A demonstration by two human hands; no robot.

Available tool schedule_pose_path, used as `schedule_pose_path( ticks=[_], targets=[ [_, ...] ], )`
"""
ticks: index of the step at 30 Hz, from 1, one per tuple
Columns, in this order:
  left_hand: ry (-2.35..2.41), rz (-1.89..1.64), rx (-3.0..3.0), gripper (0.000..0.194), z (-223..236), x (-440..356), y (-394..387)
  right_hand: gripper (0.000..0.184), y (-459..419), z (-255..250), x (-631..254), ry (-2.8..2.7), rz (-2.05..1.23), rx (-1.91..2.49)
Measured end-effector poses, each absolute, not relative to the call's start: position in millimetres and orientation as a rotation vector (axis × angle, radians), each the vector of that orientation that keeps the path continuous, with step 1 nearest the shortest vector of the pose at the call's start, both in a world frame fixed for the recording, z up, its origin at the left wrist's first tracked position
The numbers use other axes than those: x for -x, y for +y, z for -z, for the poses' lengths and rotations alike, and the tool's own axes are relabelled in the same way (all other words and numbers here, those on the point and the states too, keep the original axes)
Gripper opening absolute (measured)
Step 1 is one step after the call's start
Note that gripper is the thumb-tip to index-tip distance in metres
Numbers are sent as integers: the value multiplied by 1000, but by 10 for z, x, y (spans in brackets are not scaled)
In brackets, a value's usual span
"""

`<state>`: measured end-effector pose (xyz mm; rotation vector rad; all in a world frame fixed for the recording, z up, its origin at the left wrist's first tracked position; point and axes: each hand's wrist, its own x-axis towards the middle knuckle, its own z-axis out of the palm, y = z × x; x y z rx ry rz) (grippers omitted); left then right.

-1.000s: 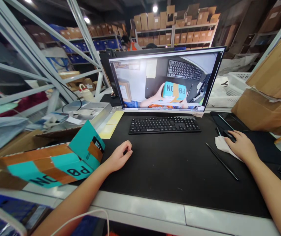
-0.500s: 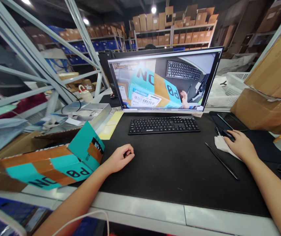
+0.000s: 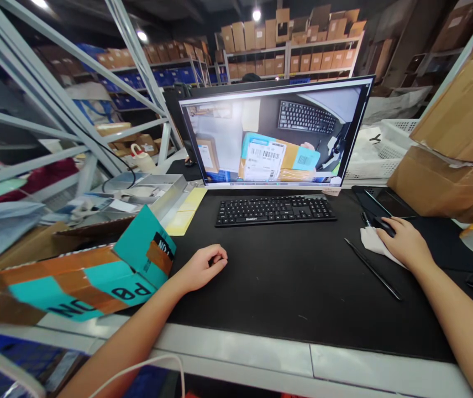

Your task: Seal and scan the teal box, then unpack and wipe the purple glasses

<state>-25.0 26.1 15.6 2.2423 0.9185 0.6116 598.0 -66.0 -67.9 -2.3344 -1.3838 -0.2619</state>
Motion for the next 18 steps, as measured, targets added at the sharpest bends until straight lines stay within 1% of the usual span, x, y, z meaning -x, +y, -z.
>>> schedule_pose_path(
  ticks=[18],
  targets=[
    [880,-602,-2305,15,-159,254,261,71,-656,679,-5968,-1374,263,2349]
  ],
)
